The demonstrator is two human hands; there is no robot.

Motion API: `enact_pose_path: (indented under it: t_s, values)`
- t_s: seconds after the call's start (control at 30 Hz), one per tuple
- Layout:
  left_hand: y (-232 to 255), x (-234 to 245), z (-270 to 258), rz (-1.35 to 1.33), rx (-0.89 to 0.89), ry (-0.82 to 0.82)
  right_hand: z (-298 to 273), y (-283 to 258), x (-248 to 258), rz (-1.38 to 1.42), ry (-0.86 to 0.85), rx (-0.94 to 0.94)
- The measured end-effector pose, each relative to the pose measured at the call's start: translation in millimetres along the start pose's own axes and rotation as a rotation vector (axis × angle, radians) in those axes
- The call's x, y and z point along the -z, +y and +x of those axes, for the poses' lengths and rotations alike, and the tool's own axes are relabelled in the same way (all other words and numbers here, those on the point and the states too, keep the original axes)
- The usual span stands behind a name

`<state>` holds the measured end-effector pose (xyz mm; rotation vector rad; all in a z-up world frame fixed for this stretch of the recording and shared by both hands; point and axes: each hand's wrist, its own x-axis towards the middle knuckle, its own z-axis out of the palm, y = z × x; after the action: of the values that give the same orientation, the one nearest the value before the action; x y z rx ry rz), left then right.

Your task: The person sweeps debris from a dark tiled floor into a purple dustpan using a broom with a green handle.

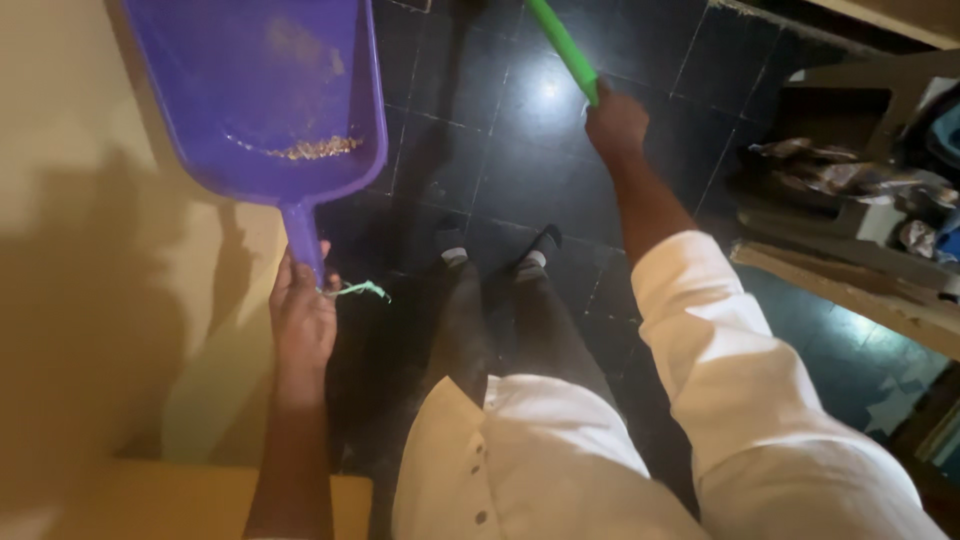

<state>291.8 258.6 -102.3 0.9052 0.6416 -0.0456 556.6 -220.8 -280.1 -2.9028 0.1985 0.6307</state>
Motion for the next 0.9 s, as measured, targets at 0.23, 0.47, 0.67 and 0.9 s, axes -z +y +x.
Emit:
enact_pose_path:
  t_s: [0.23, 0.47, 0.67, 0.9]
  values:
    - [-22, -5, -15, -0.008, 0.014, 0.045, -5, 47, -4, -0.093, -0.022, 0.036]
    - [-41, -3, -19, -0.028, 0.041, 0.085, -113, 99, 44, 0.081, 0.027, -0.197]
    - [-53, 5, -16, 0.072, 0.015, 0.056, -51, 110, -28, 0.019, -0.031, -0.228]
    - [-77, 11, -22, 0.031, 0.015, 0.039, -62, 89, -70, -0.009, -0.104, -0.156]
